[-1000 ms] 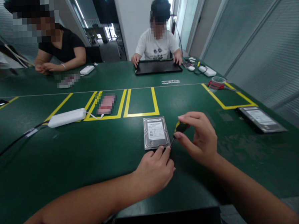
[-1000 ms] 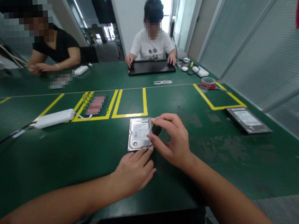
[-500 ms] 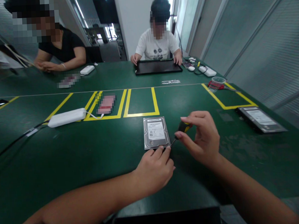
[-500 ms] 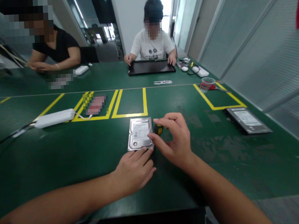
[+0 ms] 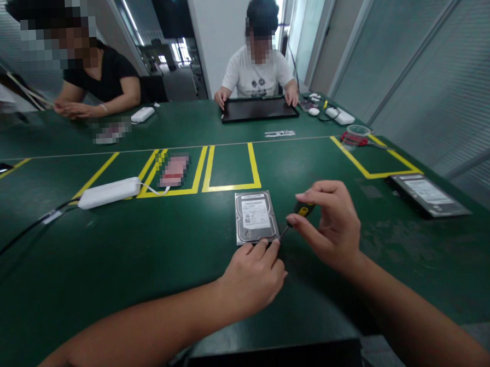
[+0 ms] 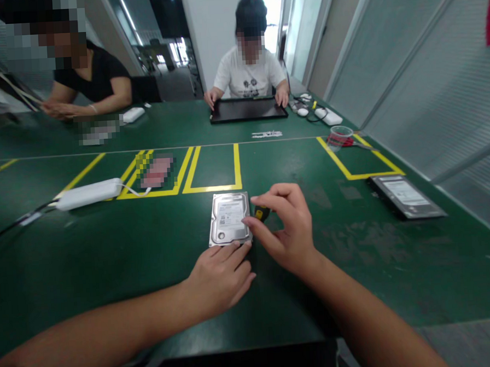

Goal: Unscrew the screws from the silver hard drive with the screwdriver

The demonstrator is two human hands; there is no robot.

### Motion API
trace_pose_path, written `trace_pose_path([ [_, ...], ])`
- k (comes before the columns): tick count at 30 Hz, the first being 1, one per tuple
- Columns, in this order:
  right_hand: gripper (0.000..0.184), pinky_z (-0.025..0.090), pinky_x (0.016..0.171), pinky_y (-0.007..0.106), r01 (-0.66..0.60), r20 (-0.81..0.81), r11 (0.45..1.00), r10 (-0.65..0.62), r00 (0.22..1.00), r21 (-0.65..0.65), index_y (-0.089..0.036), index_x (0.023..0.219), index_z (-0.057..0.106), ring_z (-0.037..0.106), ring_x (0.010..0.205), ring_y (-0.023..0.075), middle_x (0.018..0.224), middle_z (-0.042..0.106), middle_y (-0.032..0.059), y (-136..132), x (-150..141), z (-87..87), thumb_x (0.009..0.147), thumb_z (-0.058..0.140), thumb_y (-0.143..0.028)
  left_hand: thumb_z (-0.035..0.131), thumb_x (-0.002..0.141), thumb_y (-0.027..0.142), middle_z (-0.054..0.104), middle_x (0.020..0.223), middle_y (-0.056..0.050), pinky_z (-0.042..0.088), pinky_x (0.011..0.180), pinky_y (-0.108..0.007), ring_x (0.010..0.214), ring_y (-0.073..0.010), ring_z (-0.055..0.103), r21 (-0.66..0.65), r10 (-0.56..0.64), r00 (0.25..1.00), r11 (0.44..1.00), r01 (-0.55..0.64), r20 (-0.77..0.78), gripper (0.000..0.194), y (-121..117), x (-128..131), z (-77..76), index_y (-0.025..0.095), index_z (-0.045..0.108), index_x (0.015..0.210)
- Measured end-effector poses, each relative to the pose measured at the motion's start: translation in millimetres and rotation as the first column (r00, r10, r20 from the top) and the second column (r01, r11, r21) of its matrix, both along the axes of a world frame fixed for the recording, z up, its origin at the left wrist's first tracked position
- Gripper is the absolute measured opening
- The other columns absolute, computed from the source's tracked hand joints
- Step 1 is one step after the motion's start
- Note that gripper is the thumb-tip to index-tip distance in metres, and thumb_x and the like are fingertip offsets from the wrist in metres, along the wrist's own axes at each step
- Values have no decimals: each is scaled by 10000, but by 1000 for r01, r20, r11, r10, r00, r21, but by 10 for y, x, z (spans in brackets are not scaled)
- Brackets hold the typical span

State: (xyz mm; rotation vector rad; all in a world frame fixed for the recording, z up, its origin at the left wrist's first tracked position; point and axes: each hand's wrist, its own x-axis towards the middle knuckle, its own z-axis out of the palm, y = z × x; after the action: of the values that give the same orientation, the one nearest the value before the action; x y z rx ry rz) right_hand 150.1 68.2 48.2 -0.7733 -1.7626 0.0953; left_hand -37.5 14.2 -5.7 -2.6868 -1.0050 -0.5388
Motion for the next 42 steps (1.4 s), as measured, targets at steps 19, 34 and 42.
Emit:
trace_pose_path([
  [19, 438, 491, 751, 351, -27, 10, 1000, 27, 1000, 2, -229, 1178, 627, 592, 918, 185, 1004, 632, 51, 4, -25, -25, 765, 715, -114, 534, 933, 341, 675, 1220, -104, 506, 795, -393, 1051, -265, 646, 4, -20, 1000, 1000, 20, 24, 219, 10, -3, 0, 169, 658, 882],
  [34, 520, 512, 801, 384, -43, 46, 998, 44, 998, -37, -250, 1331, 576, 615, 945, 196, 1070, 659, 69, -24, -19, -5, 832, 605, -107, 542, 922, 335, 689, 1179, -114, 498, 815, -403, 1015, -255, 660, 21, -28, 999, 999, 27, 45, 216, 41, -6, 11, 166, 656, 849],
  [42, 447, 504, 784, 371, -17, 42, 1000, 17, 999, -7, -242, 1204, 624, 580, 945, 196, 1034, 612, 58, 5, -11, -7, 775, 731, -180, 518, 937, 337, 685, 1190, -110, 495, 823, -406, 1035, -255, 653, 15, -26, 999, 1000, 26, 35, 231, 36, -13, -6, 167, 662, 875],
])
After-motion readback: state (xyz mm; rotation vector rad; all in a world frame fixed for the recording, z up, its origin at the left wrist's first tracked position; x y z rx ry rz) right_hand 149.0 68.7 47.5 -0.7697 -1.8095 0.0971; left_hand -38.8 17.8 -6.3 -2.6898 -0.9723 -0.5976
